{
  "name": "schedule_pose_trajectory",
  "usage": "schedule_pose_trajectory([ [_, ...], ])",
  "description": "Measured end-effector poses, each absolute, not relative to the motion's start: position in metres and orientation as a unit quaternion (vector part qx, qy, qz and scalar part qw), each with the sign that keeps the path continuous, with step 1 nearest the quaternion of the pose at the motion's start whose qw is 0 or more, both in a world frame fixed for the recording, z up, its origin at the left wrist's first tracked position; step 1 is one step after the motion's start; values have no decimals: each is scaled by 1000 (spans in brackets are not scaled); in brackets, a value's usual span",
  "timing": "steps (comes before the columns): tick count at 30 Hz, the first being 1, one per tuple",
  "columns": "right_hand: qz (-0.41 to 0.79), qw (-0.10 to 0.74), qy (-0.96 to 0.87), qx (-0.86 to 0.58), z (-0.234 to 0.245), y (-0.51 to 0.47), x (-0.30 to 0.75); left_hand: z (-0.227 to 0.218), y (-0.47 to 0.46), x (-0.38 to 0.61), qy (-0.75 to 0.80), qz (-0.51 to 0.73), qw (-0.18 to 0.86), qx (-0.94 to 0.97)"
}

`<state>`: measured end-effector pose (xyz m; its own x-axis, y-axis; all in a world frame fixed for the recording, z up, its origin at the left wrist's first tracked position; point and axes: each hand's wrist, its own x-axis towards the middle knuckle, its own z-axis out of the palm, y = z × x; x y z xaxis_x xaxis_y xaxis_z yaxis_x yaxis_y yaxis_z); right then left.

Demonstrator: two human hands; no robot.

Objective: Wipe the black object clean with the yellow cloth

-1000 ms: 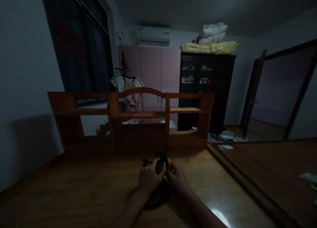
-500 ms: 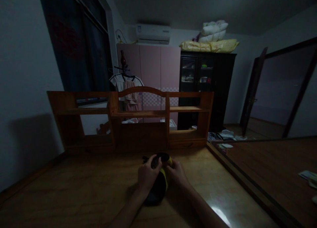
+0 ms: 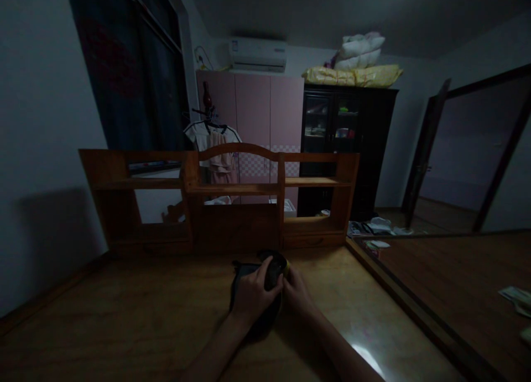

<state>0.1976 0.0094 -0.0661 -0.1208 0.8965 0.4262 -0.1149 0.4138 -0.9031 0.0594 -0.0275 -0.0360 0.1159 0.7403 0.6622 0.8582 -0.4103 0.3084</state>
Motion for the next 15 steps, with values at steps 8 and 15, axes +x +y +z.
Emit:
schedule_pose_trajectory([
  [8,311,590,-649,-365,-54,3,203,-34,-29,66,-524,-424,-9,-739],
  [15,261,540,-693,-399,-55,3,205,-33,-27,60,-523,-444,-39,-726],
])
